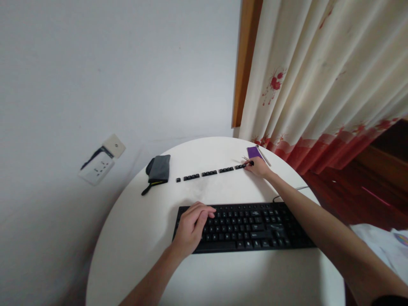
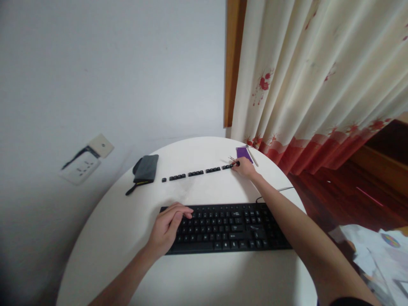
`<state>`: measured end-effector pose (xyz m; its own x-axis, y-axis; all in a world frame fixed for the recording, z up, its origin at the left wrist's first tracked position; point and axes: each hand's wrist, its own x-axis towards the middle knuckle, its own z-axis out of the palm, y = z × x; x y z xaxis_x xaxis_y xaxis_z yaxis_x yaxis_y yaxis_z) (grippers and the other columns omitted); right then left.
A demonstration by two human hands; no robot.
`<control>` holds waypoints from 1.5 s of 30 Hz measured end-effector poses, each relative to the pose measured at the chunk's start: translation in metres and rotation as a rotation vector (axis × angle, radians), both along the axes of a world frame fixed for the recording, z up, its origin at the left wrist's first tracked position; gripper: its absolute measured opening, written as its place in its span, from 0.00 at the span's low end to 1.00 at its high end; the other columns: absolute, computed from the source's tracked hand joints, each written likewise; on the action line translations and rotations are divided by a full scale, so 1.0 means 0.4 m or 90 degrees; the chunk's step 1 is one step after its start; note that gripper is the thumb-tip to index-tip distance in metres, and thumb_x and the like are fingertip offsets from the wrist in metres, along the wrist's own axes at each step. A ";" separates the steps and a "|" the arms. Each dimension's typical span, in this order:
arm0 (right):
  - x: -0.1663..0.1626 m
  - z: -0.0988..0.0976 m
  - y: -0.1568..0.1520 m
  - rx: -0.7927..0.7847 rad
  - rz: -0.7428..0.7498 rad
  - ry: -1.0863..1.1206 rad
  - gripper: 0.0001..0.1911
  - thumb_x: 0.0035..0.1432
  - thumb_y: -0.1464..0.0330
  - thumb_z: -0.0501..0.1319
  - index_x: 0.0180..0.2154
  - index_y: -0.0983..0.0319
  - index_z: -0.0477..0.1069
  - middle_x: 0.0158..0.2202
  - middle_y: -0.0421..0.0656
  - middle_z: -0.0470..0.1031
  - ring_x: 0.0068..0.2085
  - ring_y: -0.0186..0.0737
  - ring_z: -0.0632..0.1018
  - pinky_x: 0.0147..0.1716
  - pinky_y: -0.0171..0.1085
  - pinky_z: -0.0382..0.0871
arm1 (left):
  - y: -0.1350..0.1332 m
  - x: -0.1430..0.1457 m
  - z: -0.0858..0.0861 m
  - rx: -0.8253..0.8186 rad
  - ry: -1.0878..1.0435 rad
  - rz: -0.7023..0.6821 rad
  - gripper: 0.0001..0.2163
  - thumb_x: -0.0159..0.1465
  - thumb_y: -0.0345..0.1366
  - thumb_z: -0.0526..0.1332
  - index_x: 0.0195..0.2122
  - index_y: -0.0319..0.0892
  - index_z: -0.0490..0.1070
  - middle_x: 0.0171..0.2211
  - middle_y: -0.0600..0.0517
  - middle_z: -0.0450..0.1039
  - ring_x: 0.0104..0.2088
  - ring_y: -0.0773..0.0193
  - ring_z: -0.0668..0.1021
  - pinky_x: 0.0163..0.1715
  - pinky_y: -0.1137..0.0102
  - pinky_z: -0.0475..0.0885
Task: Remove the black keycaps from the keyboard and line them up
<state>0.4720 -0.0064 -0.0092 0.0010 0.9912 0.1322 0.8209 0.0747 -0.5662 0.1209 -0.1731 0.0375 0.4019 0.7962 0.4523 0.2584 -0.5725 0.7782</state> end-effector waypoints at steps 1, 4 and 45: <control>-0.001 0.001 -0.001 0.000 0.001 0.000 0.13 0.51 0.69 0.68 0.41 0.64 0.82 0.30 0.44 0.80 0.29 0.38 0.77 0.29 0.32 0.65 | 0.000 0.001 0.002 0.002 0.001 -0.002 0.13 0.72 0.34 0.51 0.40 0.41 0.76 0.31 0.49 0.77 0.37 0.60 0.76 0.41 0.65 0.70; -0.004 0.005 -0.003 0.000 0.003 0.000 0.13 0.51 0.69 0.68 0.40 0.64 0.82 0.29 0.44 0.80 0.29 0.39 0.77 0.29 0.32 0.65 | 0.000 0.004 0.007 0.006 0.004 -0.004 0.12 0.71 0.33 0.51 0.40 0.41 0.75 0.31 0.49 0.76 0.36 0.61 0.76 0.41 0.65 0.70; -0.156 0.200 -0.336 0.162 -0.097 0.341 0.21 0.64 0.56 0.53 0.42 0.63 0.77 0.34 0.46 0.76 0.33 0.40 0.72 0.34 0.38 0.67 | 0.129 -0.184 -0.001 -0.357 0.301 0.220 0.19 0.62 0.45 0.54 0.23 0.38 0.74 0.20 0.51 0.74 0.25 0.60 0.77 0.27 0.72 0.68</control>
<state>0.4096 -0.1409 0.0708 0.2715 0.9120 0.3074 0.4396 0.1667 -0.8826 0.0475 -0.1214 0.0371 0.1408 0.9680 -0.2076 0.7227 0.0428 0.6899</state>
